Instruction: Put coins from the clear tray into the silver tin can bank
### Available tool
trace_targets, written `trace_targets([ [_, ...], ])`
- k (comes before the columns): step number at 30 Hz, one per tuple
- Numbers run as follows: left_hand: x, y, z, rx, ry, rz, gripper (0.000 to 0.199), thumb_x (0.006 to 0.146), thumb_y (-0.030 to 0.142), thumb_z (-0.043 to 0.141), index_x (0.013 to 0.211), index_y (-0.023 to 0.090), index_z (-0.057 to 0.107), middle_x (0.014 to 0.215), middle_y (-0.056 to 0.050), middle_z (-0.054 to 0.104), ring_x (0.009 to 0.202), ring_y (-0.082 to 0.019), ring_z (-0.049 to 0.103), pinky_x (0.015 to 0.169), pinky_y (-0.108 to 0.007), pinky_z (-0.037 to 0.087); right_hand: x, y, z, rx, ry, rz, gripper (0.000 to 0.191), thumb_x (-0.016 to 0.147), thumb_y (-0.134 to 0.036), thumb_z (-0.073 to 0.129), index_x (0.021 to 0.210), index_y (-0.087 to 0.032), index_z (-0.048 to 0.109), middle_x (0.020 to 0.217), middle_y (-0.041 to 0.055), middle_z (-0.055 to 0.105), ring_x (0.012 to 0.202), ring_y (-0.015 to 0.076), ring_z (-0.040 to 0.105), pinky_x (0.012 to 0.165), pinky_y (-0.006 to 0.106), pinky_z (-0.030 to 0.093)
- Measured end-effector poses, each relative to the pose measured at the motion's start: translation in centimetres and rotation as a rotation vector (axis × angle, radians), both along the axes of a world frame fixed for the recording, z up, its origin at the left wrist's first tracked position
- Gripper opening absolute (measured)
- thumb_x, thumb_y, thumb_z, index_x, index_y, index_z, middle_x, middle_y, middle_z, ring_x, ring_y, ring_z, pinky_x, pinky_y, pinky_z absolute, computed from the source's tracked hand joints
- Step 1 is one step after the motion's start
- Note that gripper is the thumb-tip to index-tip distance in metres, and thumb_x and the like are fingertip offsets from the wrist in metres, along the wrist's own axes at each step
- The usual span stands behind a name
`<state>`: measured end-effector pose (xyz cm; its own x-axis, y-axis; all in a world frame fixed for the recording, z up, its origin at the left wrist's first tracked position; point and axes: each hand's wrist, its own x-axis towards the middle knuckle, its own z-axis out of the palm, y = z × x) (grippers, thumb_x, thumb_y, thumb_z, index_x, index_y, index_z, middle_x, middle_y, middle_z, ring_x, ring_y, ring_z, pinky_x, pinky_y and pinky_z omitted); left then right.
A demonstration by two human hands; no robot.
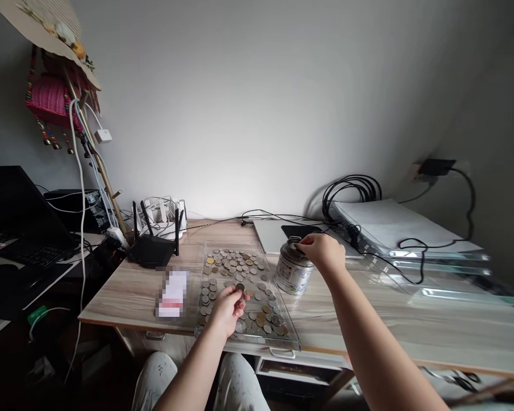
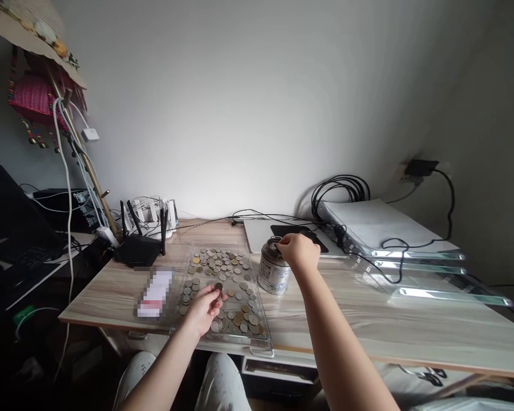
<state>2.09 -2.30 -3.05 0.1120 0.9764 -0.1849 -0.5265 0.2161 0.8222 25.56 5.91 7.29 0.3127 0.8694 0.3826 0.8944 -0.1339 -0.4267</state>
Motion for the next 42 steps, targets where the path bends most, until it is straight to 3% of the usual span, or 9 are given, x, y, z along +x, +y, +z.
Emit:
trace_targets([
  [5,-0.1,0.1,-0.2,0.032,0.006,-0.028,0.025,0.058,0.027,0.070,0.072,0.012,0.055,0.061,-0.003,0.060,0.040,-0.002,0.038,0.036,-0.015,0.011,-4.5,-3.6,-2.8,0.466,0.040,0.310,0.030,0.081,-0.033,0.043,0.086,-0.018,0.068,0.088,0.0112,0.066,0.086,0.0234,0.054,0.076,0.037,0.040],
  [10,0.2,0.2,-0.3,0.050,0.003,0.016,0.025,0.057,0.029,0.071,0.069,0.012,0.057,0.055,0.002,0.054,0.037,-0.001,0.033,0.035,-0.016,0.009,-10.7,-7.1,-8.0,0.107,0.226,0.779,0.029,0.079,-0.036,0.047,0.090,-0.019,0.068,0.085,0.0073,0.066,0.075,0.0182,0.059,0.066,0.029,0.045],
  [14,0.2,0.0,0.1,0.008,-0.005,-0.011,0.016,0.067,0.025,0.061,0.073,0.010,0.060,0.057,-0.002,0.056,0.038,-0.002,0.037,0.035,-0.016,0.013,-10.6,-6.9,-8.2,0.110,0.336,0.749,0.028,0.078,-0.039,0.049,0.077,-0.019,0.069,0.075,0.0060,0.067,0.068,0.0174,0.059,0.062,0.028,0.045],
  [20,0.1,-0.3,0.7,-0.132,-0.019,0.019,0.027,0.067,0.001,0.047,0.090,0.008,0.059,0.066,-0.008,0.063,0.048,-0.007,0.052,0.042,-0.017,0.034,-3.8,-4.3,-1.7,0.335,0.316,0.394,0.025,0.072,-0.039,0.053,0.080,-0.021,0.069,0.078,0.0045,0.069,0.068,0.0179,0.060,0.059,0.027,0.043],
  [23,0.1,-0.4,0.6,-0.089,-0.011,-0.006,0.029,0.069,0.000,0.049,0.095,0.008,0.058,0.069,-0.008,0.064,0.053,-0.009,0.056,0.053,-0.021,0.045,-0.7,-2.4,0.6,0.155,0.133,0.124,0.019,0.065,-0.035,0.059,0.076,-0.023,0.069,0.075,0.0031,0.069,0.070,0.0194,0.060,0.054,0.026,0.039],
  [28,0.1,-0.3,0.2,-0.020,0.044,-0.021,0.010,0.067,0.014,0.063,0.077,0.009,0.062,0.063,-0.006,0.062,0.047,-0.006,0.052,0.044,-0.016,0.039,0.7,-0.3,1.2,-0.118,-0.056,0.039,0.018,0.063,-0.031,0.058,0.076,-0.025,0.070,0.079,0.0038,0.068,0.074,0.0212,0.060,0.052,0.026,0.036],
  [35,0.0,-0.2,0.0,0.060,0.013,-0.045,0.037,0.054,0.040,0.075,0.062,0.014,0.049,0.051,0.006,0.047,0.032,0.002,0.025,0.032,-0.015,0.007,-4.9,-4.1,-1.1,0.303,0.017,0.277,0.028,0.078,-0.031,0.046,0.095,-0.021,0.065,0.088,0.0063,0.067,0.078,0.0188,0.059,0.061,0.028,0.043],
  [38,0.1,-0.1,-0.1,0.051,0.055,-0.007,0.037,0.057,0.043,0.071,0.065,0.016,0.047,0.050,0.008,0.044,0.031,0.002,0.022,0.032,-0.016,0.005,-9.0,-6.5,-4.2,0.063,0.191,0.721,0.028,0.079,-0.036,0.047,0.093,-0.020,0.066,0.078,0.0050,0.068,0.062,0.0150,0.058,0.054,0.025,0.044],
  [42,0.2,0.0,-0.2,0.025,0.092,0.033,0.028,0.065,0.039,0.063,0.068,0.017,0.047,0.049,0.007,0.043,0.030,0.001,0.023,0.034,-0.017,0.005,-12.3,-7.4,-7.8,-0.016,0.283,0.806,0.025,0.077,-0.032,0.047,0.084,-0.019,0.067,0.070,0.0038,0.066,0.060,0.0155,0.057,0.057,0.026,0.044],
])
